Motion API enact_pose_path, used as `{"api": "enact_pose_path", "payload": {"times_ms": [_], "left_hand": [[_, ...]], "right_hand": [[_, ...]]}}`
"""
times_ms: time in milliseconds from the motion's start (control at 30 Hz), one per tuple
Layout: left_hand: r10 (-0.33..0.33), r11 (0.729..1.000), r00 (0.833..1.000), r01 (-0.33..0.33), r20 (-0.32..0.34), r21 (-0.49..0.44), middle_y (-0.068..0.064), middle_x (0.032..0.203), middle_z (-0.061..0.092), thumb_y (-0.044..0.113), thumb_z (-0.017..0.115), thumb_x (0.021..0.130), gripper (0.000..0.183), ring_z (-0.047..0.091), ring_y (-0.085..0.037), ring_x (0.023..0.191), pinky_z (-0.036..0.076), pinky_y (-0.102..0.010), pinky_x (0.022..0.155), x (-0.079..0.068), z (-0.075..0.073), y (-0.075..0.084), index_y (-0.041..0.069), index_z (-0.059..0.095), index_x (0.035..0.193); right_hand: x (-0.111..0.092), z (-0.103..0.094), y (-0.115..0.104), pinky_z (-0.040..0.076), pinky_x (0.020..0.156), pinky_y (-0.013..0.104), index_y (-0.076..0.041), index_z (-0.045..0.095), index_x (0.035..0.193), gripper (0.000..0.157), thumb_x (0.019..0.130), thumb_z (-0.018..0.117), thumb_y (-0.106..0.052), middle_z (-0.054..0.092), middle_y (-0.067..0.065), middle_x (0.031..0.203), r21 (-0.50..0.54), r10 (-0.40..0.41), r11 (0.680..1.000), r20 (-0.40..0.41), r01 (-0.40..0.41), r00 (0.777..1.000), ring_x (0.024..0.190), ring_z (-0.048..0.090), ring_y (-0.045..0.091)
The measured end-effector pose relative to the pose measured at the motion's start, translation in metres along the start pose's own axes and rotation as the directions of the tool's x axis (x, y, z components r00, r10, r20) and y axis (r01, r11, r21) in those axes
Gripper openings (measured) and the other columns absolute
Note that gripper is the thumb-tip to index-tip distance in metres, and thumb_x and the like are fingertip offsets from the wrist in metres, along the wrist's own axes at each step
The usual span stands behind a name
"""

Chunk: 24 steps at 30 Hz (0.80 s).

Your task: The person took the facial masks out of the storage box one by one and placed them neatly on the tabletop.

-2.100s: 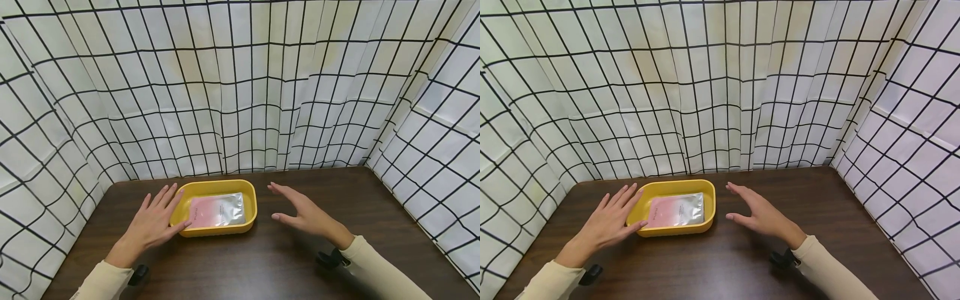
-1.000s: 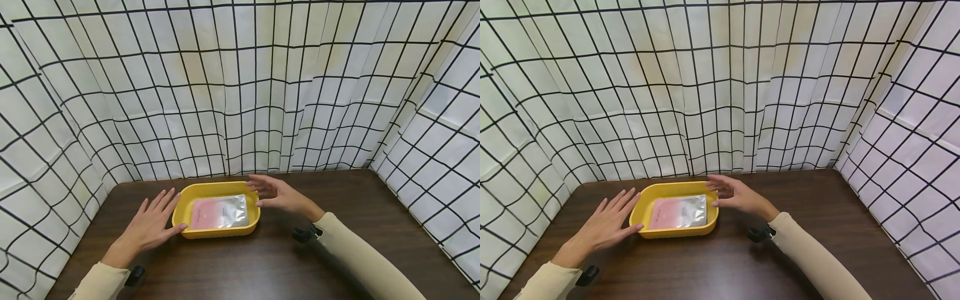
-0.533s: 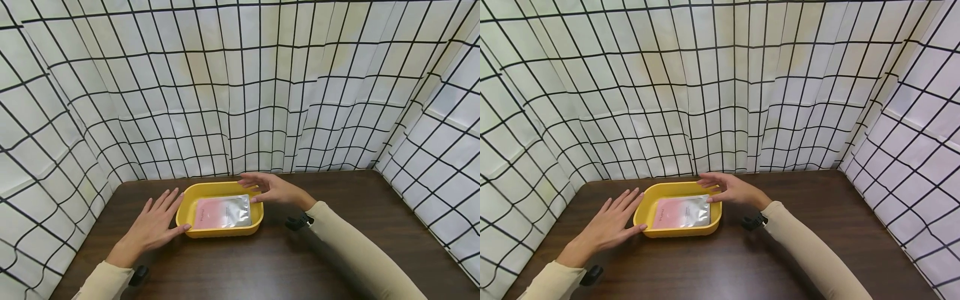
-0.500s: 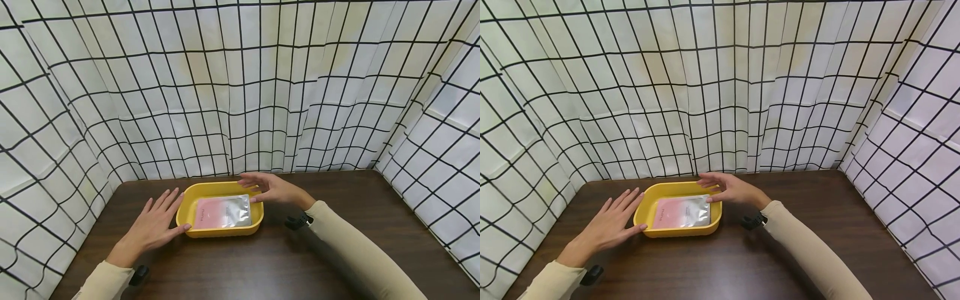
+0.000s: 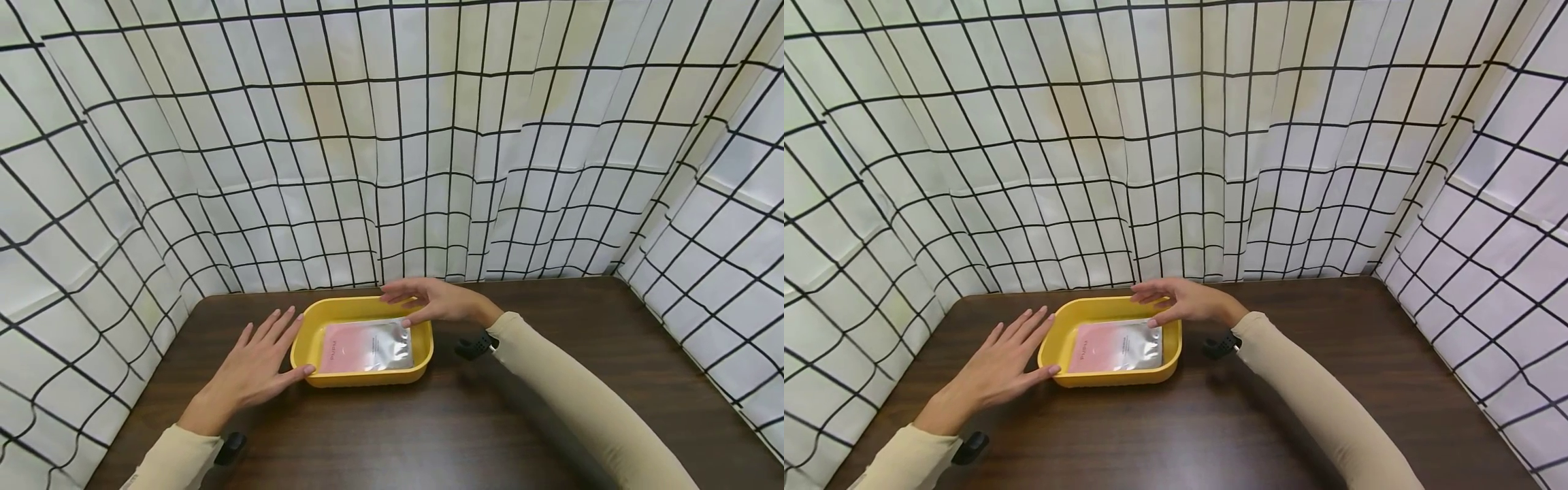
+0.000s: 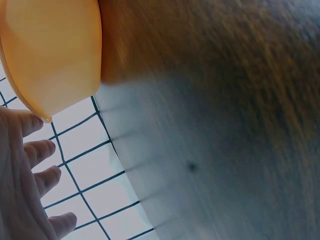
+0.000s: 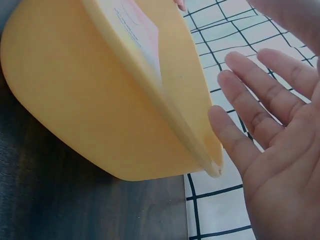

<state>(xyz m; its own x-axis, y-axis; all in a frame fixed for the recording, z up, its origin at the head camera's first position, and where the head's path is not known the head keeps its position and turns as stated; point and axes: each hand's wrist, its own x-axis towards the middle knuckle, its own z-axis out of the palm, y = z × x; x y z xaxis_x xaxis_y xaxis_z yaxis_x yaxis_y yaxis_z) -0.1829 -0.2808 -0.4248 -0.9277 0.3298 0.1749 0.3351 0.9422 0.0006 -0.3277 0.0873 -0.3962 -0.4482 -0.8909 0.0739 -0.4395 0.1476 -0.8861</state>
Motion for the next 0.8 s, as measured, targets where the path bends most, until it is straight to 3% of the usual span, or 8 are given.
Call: {"api": "enact_pose_path", "payload": {"times_ms": [167, 333, 567, 800], "left_hand": [[0.000, 1.000, 1.000, 0.000, -0.005, -0.006, -0.014, 0.166, 0.028, 0.074, 0.049, 0.092, 0.093, 0.026, -0.040, 0.152, 0.022, -0.071, 0.115, 0.000, 0.000, 0.001, 0.013, 0.032, 0.160], [0.000, 1.000, 1.000, 0.000, -0.004, -0.004, -0.014, 0.166, 0.029, 0.073, 0.049, 0.092, 0.093, 0.027, -0.041, 0.151, 0.023, -0.071, 0.115, -0.001, 0.000, 0.000, 0.012, 0.033, 0.160], [-0.009, 1.000, 1.000, 0.009, 0.007, -0.002, -0.014, 0.166, 0.029, 0.074, 0.048, 0.092, 0.093, 0.026, -0.040, 0.151, 0.022, -0.071, 0.116, -0.001, 0.000, 0.000, 0.012, 0.033, 0.160], [-0.007, 1.000, 1.000, 0.007, 0.010, -0.006, -0.013, 0.166, 0.029, 0.073, 0.048, 0.092, 0.093, 0.027, -0.040, 0.151, 0.023, -0.071, 0.115, -0.001, -0.001, 0.001, 0.012, 0.032, 0.160]], "right_hand": [[0.006, -0.002, -0.001, 0.034, 0.119, 0.049, -0.009, 0.045, 0.152, 0.070, 0.090, 0.077, -0.014, 0.048, 0.008, 0.155, -0.028, 0.036, 0.999, 0.067, -0.034, 0.997, 0.144, 0.044, 0.023], [0.012, -0.003, 0.000, 0.033, 0.120, 0.044, -0.011, 0.045, 0.152, 0.072, 0.089, 0.079, -0.021, 0.047, 0.010, 0.157, -0.079, 0.072, 0.995, 0.123, -0.063, 0.990, 0.145, 0.043, 0.022], [0.024, -0.001, 0.002, 0.031, 0.121, 0.040, -0.011, 0.045, 0.153, 0.079, 0.086, 0.082, -0.030, 0.049, 0.005, 0.156, -0.178, 0.104, 0.981, 0.144, -0.077, 0.984, 0.143, 0.044, 0.011], [0.030, 0.002, 0.003, 0.034, 0.119, 0.040, -0.010, 0.047, 0.152, 0.078, 0.087, 0.080, -0.035, 0.048, 0.006, 0.156, -0.231, 0.119, 0.970, 0.168, -0.079, 0.979, 0.143, 0.045, 0.016]]}}
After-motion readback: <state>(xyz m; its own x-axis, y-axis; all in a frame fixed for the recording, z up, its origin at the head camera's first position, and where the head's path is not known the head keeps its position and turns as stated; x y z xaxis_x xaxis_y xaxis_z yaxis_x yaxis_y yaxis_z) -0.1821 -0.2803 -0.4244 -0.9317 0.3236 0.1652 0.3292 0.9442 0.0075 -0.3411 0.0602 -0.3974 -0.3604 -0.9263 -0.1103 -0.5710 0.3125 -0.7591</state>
